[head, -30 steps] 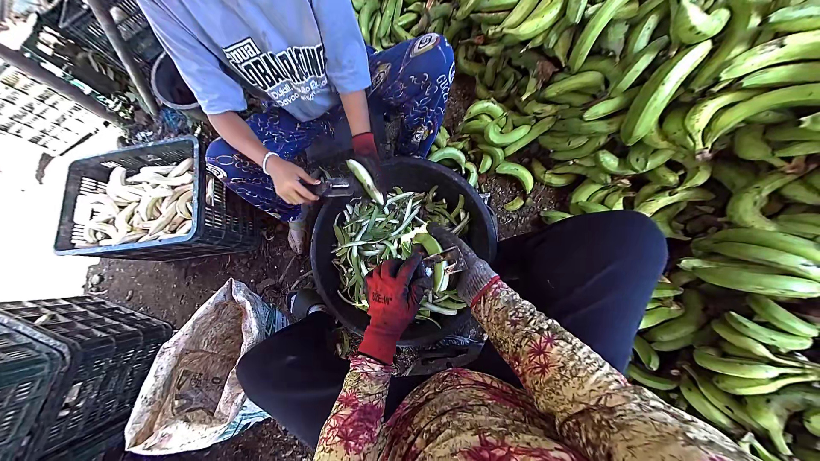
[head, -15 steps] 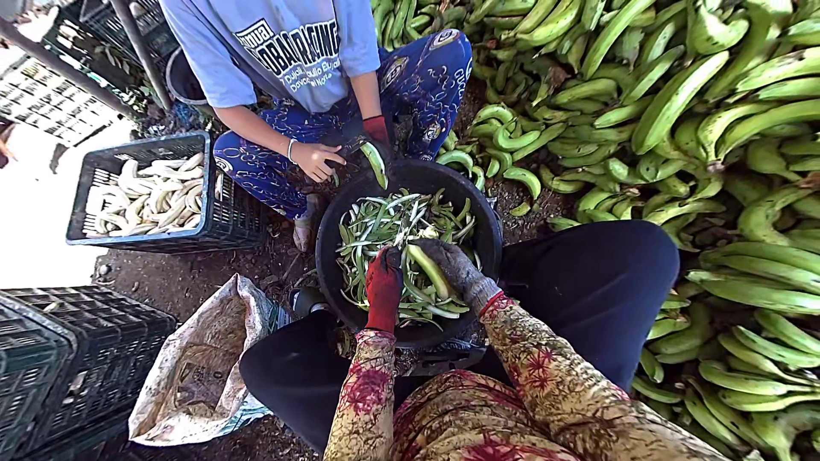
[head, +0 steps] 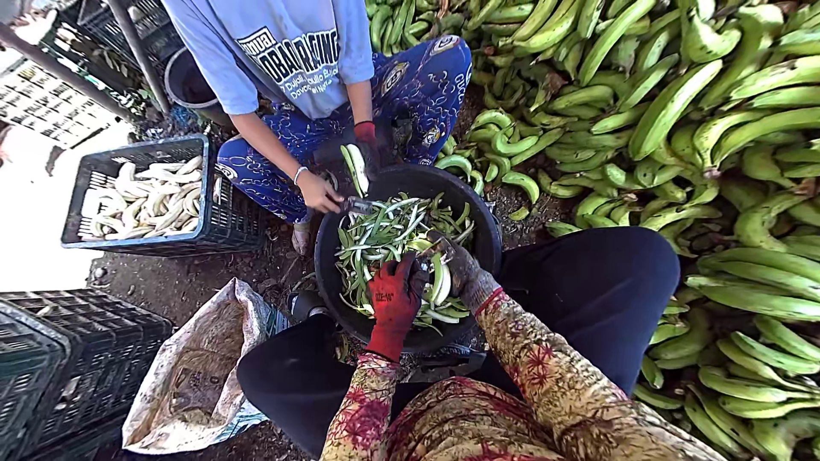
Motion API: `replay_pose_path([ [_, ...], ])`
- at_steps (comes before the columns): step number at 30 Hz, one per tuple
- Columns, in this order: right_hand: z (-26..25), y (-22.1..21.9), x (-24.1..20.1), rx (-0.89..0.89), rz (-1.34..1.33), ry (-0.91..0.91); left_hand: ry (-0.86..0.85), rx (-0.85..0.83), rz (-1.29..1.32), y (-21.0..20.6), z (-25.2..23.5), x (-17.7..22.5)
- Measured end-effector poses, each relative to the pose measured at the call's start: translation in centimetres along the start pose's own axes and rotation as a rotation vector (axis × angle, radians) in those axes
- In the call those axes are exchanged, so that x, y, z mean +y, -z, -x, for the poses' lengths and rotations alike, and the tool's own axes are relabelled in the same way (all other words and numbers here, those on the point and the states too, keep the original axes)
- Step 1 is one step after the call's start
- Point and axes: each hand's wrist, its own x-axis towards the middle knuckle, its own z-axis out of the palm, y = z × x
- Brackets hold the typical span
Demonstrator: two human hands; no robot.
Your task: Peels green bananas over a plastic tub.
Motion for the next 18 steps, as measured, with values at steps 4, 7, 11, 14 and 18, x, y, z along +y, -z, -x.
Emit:
replay_pose_path([
  [4, 0.4, -0.5, 0.6, 0.048, 0.145, 0.095, 0.29, 0.002, 0.101, -0.4, -1.0, 0.9],
  [7, 0.7, 0.2, 0.5, 0.003, 0.219, 0.049, 0.44, -0.081, 0.318, -0.1, -1.6, 0.1],
  [11, 0.1, 1.2, 0.0, 0.043, 0.183, 0.02, 0.526, -0.104, 0.52, -0.6, -1.2, -1.8],
  [14, 0.2, 1.7, -0.9, 0.062, 0.332, 0.151, 0.645, -0.175, 0.484, -0.6, -1.1, -2.4],
  [18, 1.6, -0.3, -2.4, -0.088, 0.765, 0.234, 0.764, -0.162, 0.636, -0.3, 0.4, -4.7],
])
